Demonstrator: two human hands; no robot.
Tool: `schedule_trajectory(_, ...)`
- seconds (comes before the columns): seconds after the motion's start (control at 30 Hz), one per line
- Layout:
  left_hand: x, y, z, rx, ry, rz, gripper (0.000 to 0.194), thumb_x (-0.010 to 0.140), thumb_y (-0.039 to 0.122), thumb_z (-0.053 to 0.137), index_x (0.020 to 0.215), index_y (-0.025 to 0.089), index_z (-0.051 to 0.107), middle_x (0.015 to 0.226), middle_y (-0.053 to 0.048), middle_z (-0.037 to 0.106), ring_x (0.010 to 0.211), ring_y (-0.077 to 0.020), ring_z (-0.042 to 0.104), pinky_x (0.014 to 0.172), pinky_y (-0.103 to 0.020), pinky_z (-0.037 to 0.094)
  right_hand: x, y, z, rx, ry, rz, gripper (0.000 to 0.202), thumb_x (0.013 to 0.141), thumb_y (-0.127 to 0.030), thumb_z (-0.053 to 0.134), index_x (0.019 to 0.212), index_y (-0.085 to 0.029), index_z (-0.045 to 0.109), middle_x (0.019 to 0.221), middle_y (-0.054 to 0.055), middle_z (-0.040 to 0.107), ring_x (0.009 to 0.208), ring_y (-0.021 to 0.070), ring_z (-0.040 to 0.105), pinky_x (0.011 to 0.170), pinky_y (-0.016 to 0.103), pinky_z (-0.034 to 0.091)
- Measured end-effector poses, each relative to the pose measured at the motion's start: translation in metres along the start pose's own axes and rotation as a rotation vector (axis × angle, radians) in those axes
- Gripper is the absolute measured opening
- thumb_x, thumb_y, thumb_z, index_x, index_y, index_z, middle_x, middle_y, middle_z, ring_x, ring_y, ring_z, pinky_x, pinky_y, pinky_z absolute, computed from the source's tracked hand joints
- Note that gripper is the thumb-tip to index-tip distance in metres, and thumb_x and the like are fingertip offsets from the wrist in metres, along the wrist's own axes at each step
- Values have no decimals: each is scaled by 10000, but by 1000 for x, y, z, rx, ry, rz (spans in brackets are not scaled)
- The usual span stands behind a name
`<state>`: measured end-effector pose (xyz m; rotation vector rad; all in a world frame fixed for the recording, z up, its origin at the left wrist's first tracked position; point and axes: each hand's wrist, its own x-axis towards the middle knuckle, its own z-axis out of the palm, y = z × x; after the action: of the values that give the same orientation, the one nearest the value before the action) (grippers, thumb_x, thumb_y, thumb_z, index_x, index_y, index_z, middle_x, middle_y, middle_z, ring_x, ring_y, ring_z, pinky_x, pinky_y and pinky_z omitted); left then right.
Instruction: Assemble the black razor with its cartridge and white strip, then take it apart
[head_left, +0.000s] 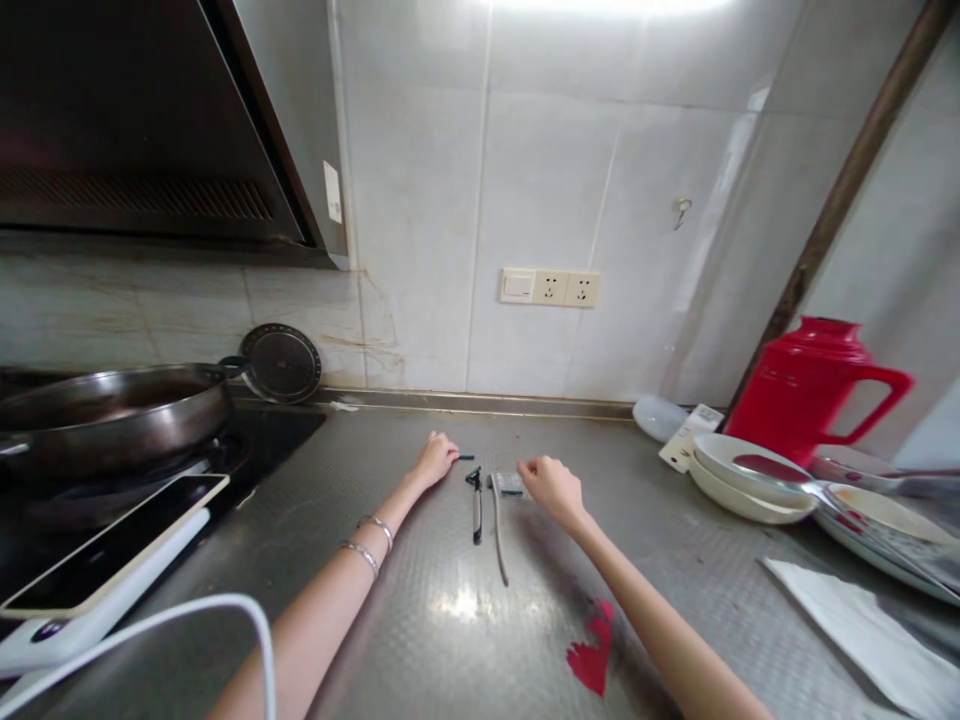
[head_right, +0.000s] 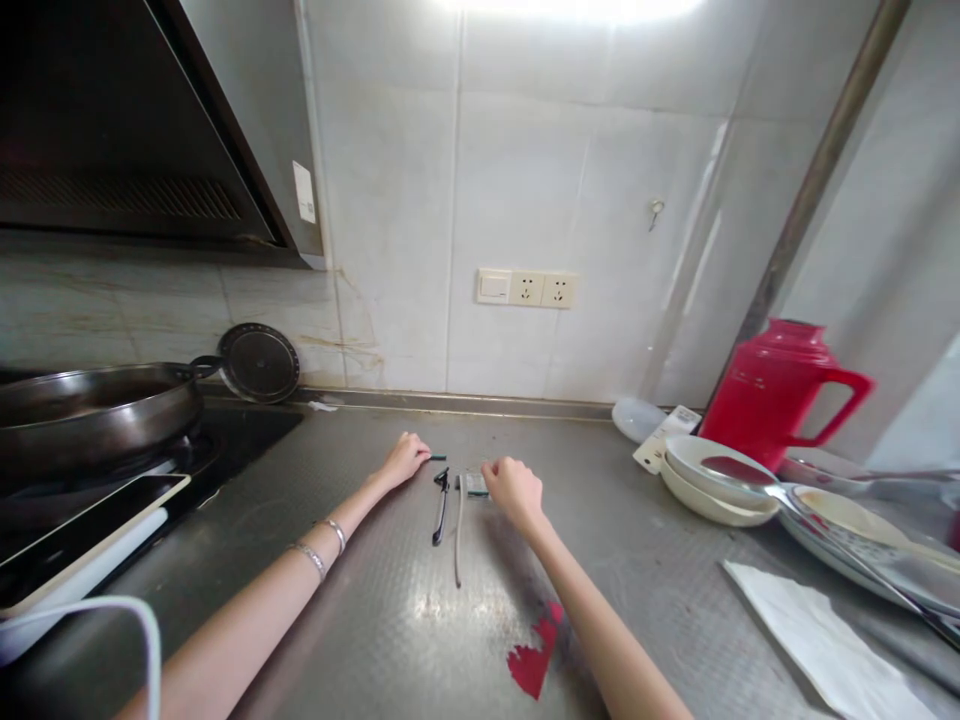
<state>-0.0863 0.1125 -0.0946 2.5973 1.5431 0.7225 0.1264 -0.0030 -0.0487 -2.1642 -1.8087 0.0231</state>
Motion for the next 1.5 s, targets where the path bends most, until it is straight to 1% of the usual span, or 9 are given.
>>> schedule_trajectory(0.13, 1, -1, 4, -8, 28, 27, 228, 812, 286, 499, 782, 213, 712, 833, -69, 600, 872, -203, 486, 761, -306, 393, 0, -1, -1, -9, -17, 10, 455, 836, -419, 310, 696, -199, 682, 773, 119, 683, 771, 216, 640, 596, 245, 396)
schedule_trajectory(0.33, 3, -1, 6, -6, -2, 29, 226, 811, 244, 487, 764, 206, 705, 855, -74, 598, 895, -202, 483, 762, -314, 395, 1, 0, -2, 1, -20, 16, 441, 835, -425, 328, 704, -194, 681, 803, 121, 685, 788, 223, 641, 597, 246, 398)
schedule_trajectory(0.57, 4, 9, -2, -42, 29, 78, 195, 811, 215, 504, 775, 176, 692, 851, -75, 588, 881, -193, 483, 789, -318, 390, 3, 5, -2, 31, -13, 26, 368, 831, -384, 370, 759, -200, 681, 814, 102, 681, 787, 219, 631, 602, 248, 390)
schedule_trajectory(0.63, 3, 15, -8, -70, 61, 89, 191, 817, 216, 504, 786, 170, 688, 849, -74, 581, 880, -189, 480, 784, -314, 391, 5, 8, -2, 98, 10, -20, 325, 827, -367, 391, 825, -212, 677, 843, 82, 676, 789, 202, 618, 611, 244, 390)
schedule_trajectory(0.77, -6, 34, -23, -119, 125, 181, 171, 820, 236, 521, 819, 170, 679, 842, -61, 569, 884, -176, 474, 780, -296, 395, 11, 14, 2, 301, 88, -243, 273, 834, -332, 421, 884, -208, 659, 878, 48, 644, 788, 154, 582, 677, 230, 400)
schedule_trajectory(0.97, -28, 56, -37, -127, 130, 325, 167, 820, 255, 531, 847, 162, 667, 838, -53, 547, 870, -167, 462, 763, -282, 398, 14, 15, 7, 509, 119, -535, 237, 796, -331, 536, 951, -189, 645, 893, 40, 592, 795, 139, 548, 747, 246, 413)
schedule_trajectory(1.3, -51, 65, -43, -168, 99, 307, 163, 820, 255, 528, 821, 177, 672, 831, -53, 552, 858, -168, 468, 761, -284, 400, 9, 9, 8, 558, 15, -616, 161, 781, -291, 560, 838, -190, 671, 898, 45, 593, 864, 162, 549, 781, 270, 408)
schedule_trajectory(1.4, -54, 65, -42, -190, 96, 279, 175, 809, 283, 546, 893, 195, 671, 837, -49, 551, 864, -170, 473, 767, -285, 400, 10, 11, 9, 578, 21, -613, 175, 779, -299, 554, 834, -188, 678, 884, 42, 596, 836, 155, 556, 760, 261, 415)
schedule_trajectory(1.5, -55, 63, -41, -212, 116, 231, 275, 775, 339, 586, 1010, 207, 640, 851, -43, 547, 868, -173, 480, 767, -282, 401, 16, 19, 12, 595, 38, -599, 183, 768, -303, 557, 826, -181, 681, 884, 42, 593, 832, 153, 559, 756, 257, 416)
